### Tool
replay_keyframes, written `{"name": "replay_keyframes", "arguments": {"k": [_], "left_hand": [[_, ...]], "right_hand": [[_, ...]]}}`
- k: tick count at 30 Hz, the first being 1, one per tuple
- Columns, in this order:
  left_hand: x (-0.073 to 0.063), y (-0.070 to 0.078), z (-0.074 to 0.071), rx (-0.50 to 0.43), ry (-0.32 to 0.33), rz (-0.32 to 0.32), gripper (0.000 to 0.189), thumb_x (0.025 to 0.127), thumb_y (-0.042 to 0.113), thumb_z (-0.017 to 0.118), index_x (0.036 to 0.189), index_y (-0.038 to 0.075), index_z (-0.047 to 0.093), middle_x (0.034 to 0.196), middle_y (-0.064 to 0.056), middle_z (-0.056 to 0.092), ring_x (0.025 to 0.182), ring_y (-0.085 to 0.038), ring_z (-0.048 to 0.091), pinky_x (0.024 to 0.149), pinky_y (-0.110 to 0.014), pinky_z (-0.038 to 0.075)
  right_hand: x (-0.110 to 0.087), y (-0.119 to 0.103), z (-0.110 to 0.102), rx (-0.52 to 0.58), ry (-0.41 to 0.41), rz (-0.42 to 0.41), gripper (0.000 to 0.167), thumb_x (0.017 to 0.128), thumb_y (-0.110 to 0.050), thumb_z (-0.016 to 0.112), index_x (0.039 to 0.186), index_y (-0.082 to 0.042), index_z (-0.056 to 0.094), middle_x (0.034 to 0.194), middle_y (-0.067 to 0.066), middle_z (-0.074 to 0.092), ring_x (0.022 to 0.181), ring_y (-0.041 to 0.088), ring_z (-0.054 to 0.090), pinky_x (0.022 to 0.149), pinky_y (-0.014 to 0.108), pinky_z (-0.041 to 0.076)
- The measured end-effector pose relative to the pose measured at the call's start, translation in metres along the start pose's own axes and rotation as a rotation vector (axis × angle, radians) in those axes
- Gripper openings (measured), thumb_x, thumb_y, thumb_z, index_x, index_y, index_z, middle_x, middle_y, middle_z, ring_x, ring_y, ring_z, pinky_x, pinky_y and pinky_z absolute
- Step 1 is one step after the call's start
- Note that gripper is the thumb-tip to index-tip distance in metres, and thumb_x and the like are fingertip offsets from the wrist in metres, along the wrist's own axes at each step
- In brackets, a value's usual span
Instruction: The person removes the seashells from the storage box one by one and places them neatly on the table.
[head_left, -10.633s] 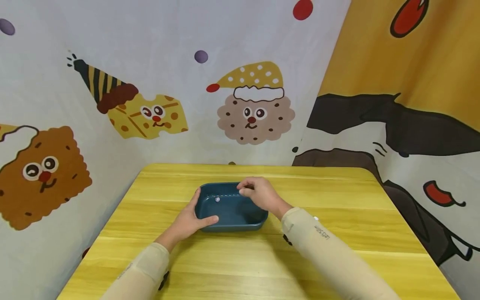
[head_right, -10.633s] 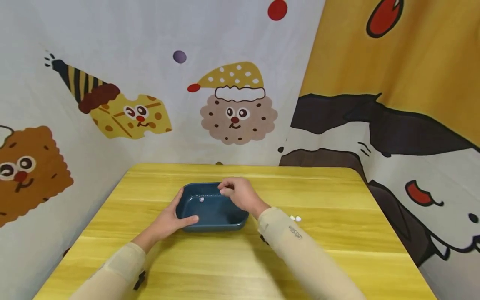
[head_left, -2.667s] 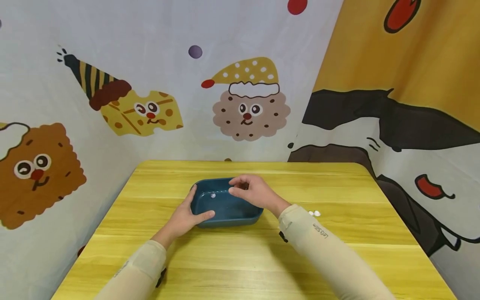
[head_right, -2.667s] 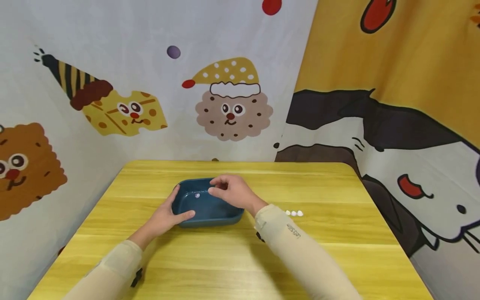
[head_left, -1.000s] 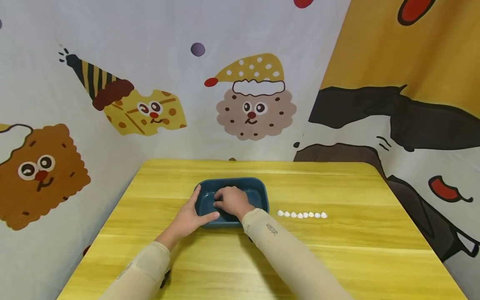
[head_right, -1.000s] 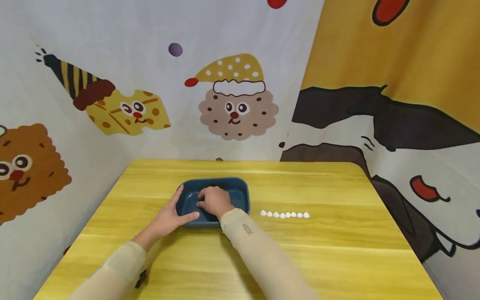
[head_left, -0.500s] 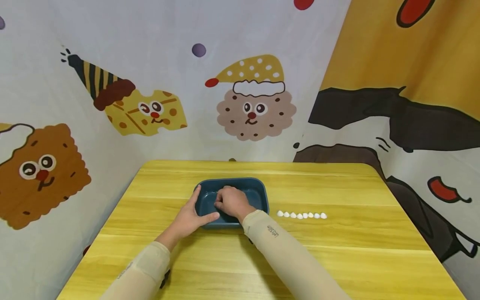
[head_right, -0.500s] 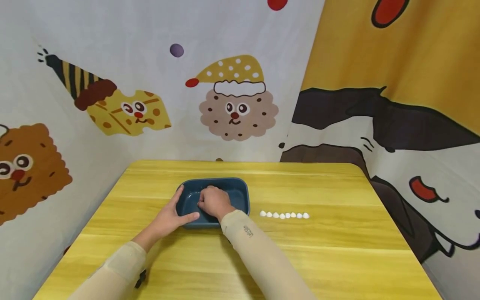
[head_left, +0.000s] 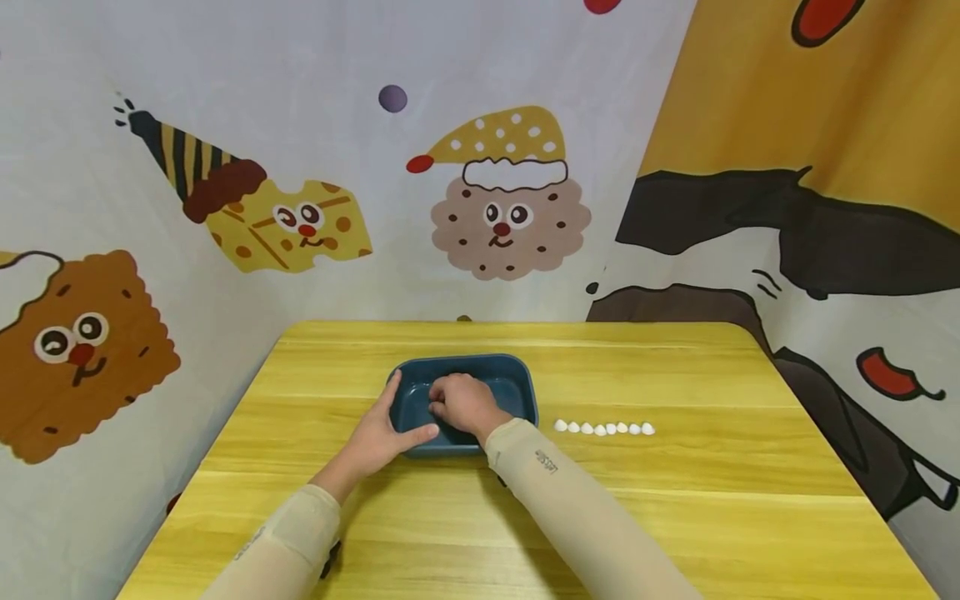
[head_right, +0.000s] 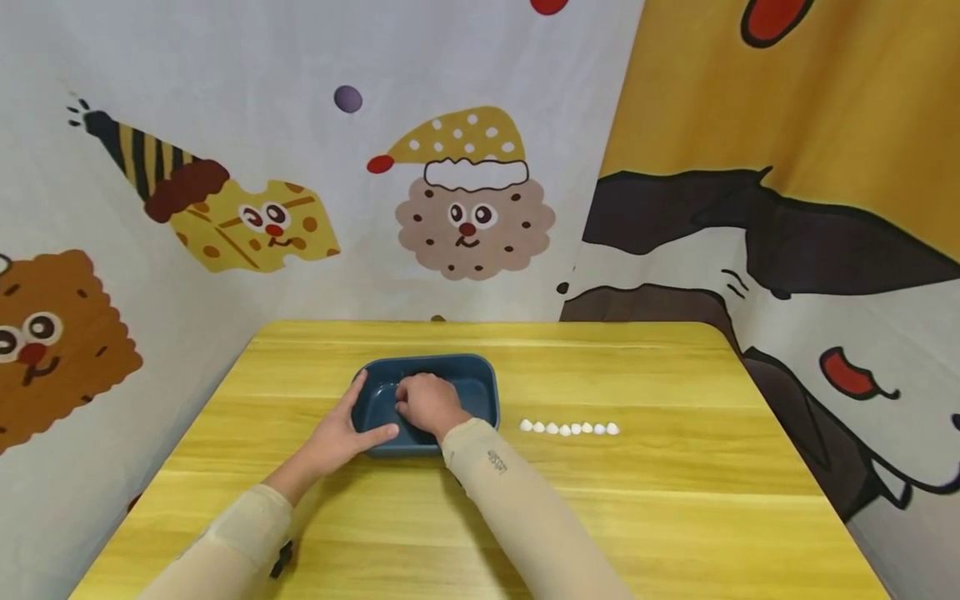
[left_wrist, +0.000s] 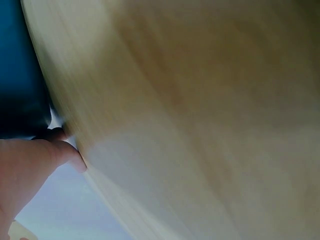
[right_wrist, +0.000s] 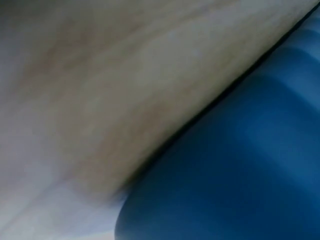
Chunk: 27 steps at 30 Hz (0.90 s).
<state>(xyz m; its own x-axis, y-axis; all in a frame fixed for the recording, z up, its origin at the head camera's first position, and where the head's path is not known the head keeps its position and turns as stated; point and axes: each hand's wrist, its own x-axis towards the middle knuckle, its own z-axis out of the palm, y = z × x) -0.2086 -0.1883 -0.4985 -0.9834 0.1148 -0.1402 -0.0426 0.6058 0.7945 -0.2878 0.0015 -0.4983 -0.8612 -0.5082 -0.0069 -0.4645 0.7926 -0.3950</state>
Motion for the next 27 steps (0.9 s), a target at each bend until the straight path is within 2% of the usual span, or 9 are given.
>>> {"name": "replay_keyframes", "arguments": {"k": [6, 14, 27], "left_hand": [[0.0002, -0.0002, -0.0001, 0.001, 0.002, 0.0, 0.124, 0.088, 0.067, 0.08, 0.174, 0.031, -0.002, 0.181, -0.015, 0.013, 0.164, -0.043, 0.023, 0.128, -0.065, 0.031], [0.0007, -0.0006, 0.0002, -0.006, -0.001, 0.002, 0.124, 0.088, 0.065, 0.08, 0.174, 0.031, -0.002, 0.18, -0.015, 0.014, 0.164, -0.044, 0.024, 0.128, -0.065, 0.032], [0.0019, -0.0031, -0.0002, -0.015, -0.002, 0.008, 0.123, 0.088, 0.068, 0.079, 0.174, 0.032, -0.002, 0.181, -0.014, 0.012, 0.163, -0.044, 0.025, 0.127, -0.066, 0.032]], "right_hand": [[-0.0004, -0.0009, -0.0016, 0.027, -0.016, 0.011, 0.02, 0.103, -0.031, 0.075, 0.12, -0.022, 0.081, 0.116, -0.004, 0.08, 0.106, 0.014, 0.075, 0.095, 0.039, 0.062], [-0.0003, 0.0011, 0.0004, 0.066, -0.022, 0.03, 0.018, 0.103, -0.031, 0.075, 0.118, -0.024, 0.08, 0.112, -0.005, 0.079, 0.101, 0.013, 0.074, 0.093, 0.039, 0.061], [0.0013, 0.0041, 0.0007, 0.08, -0.026, 0.01, 0.017, 0.104, -0.032, 0.073, 0.117, -0.025, 0.081, 0.111, -0.006, 0.079, 0.098, 0.011, 0.073, 0.091, 0.037, 0.061]]}}
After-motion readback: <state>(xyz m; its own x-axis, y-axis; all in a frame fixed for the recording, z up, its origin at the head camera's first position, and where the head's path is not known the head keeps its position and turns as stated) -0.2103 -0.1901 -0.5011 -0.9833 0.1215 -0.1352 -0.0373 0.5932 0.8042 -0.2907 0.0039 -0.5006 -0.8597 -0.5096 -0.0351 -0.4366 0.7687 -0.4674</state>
